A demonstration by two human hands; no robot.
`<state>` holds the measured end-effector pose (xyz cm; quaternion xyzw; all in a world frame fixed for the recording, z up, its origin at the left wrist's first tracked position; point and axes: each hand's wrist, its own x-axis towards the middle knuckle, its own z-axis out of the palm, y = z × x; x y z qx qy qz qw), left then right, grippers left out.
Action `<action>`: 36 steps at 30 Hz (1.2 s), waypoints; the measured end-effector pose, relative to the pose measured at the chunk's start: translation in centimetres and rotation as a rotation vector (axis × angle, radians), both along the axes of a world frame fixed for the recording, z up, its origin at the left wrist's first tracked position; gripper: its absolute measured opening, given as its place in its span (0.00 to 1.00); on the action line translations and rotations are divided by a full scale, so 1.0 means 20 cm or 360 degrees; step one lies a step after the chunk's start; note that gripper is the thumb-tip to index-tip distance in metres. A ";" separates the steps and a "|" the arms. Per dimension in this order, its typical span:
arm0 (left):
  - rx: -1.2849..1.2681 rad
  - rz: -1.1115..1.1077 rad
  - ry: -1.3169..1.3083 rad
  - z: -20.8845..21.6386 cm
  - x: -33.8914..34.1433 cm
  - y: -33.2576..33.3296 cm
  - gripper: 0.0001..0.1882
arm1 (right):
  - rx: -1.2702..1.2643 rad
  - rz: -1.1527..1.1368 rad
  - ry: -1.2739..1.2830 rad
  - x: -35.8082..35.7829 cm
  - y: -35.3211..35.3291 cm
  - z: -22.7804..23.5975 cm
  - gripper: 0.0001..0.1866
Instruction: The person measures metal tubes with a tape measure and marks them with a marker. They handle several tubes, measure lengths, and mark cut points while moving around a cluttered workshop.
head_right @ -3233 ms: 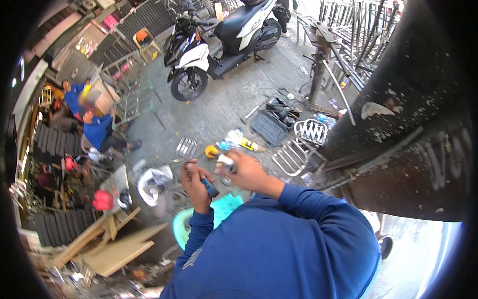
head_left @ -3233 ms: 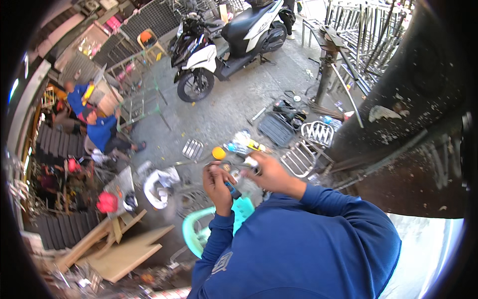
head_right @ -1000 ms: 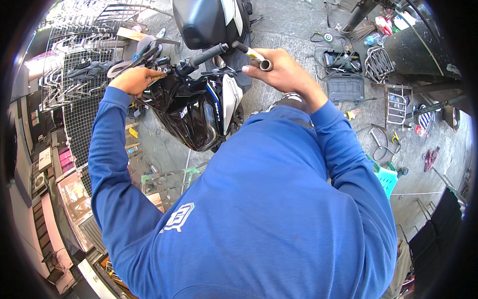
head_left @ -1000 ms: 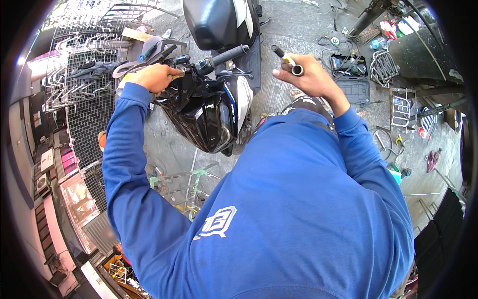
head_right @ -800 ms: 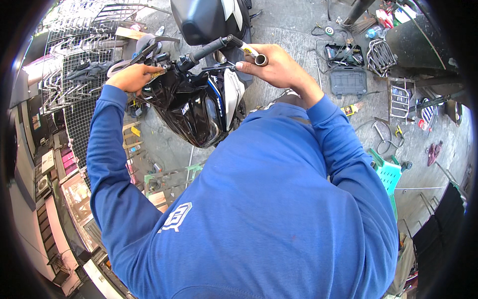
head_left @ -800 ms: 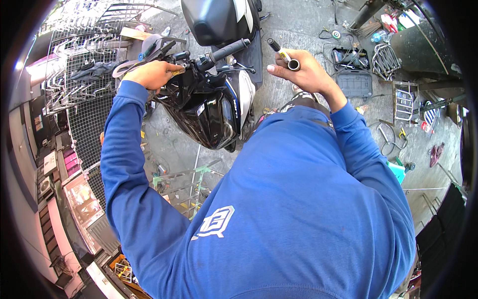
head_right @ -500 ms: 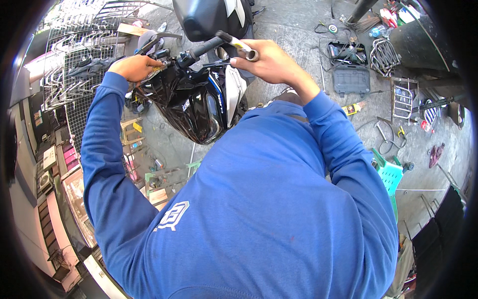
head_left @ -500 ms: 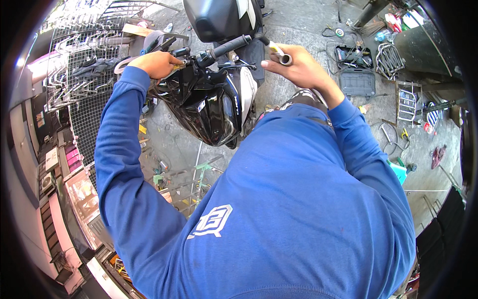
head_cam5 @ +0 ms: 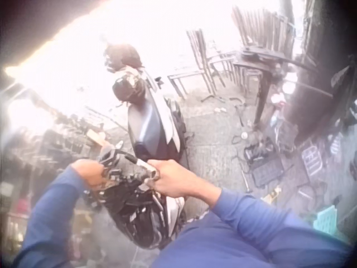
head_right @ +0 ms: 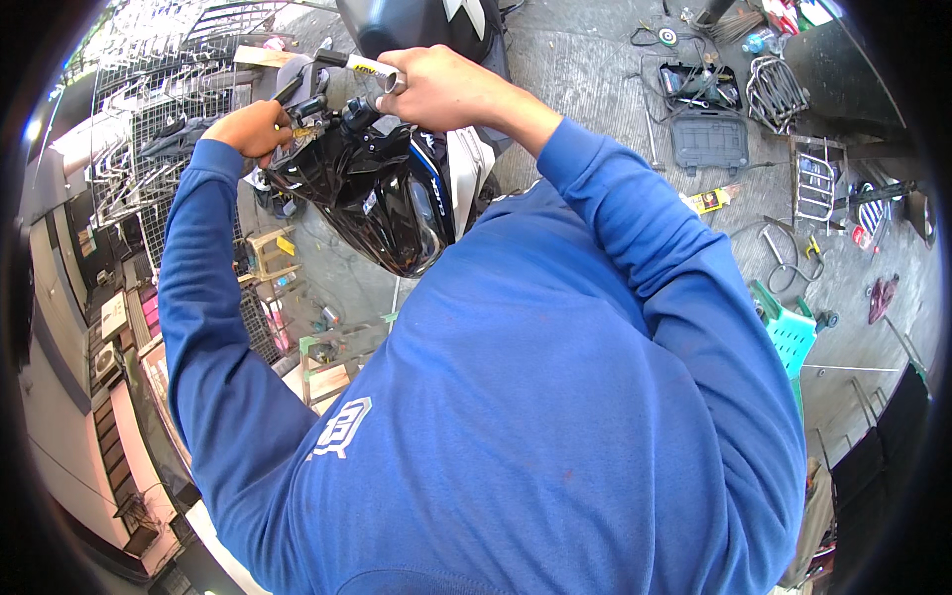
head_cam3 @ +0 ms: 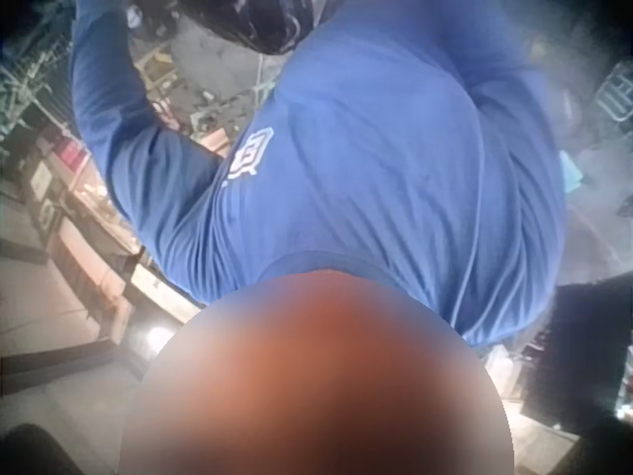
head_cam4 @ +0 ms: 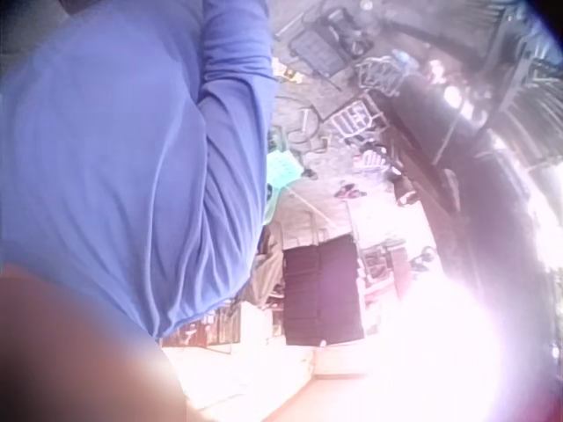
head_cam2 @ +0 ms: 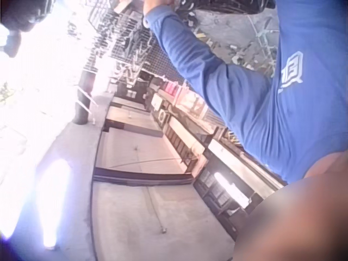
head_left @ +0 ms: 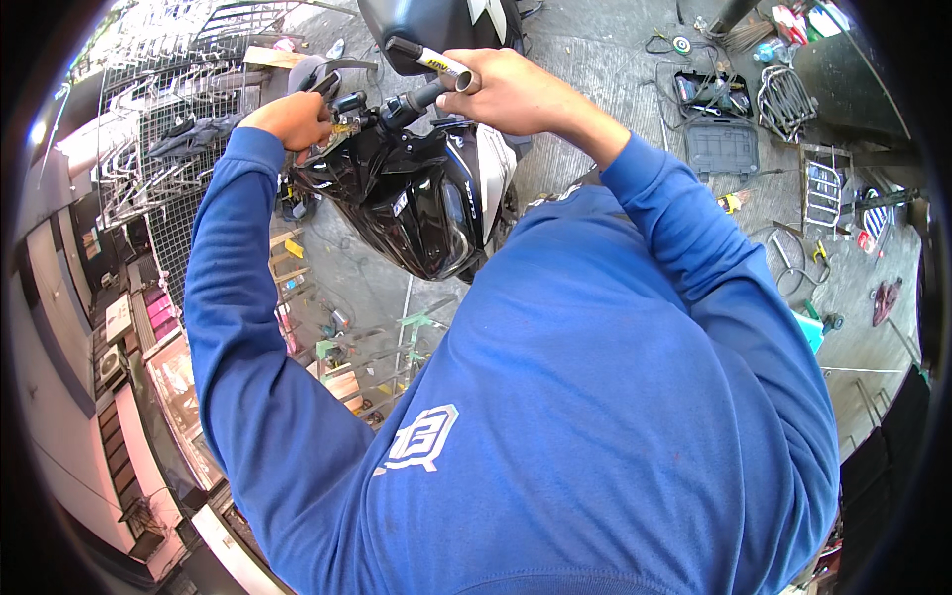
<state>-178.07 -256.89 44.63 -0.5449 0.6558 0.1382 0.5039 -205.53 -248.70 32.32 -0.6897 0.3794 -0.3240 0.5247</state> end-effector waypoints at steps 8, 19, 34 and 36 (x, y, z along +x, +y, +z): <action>0.0005 0.0140 0.0063 -0.01 0.06 -0.03 0.13 | -0.0040 -0.0203 -0.0026 -0.23 0.01 -0.11 0.22; 0.0052 0.0068 0.0128 -0.05 0.15 -0.06 0.13 | -0.0015 -0.0319 -0.0107 -0.37 0.11 -0.19 0.19; 0.0033 0.0040 0.0203 -0.02 0.22 -0.05 0.15 | 0.0013 -0.0289 -0.0163 -0.37 0.10 -0.21 0.16; 0.0041 0.0111 0.0337 0.00 0.24 -0.05 0.17 | 0.0009 -0.0291 -0.0170 -0.37 0.09 -0.22 0.16</action>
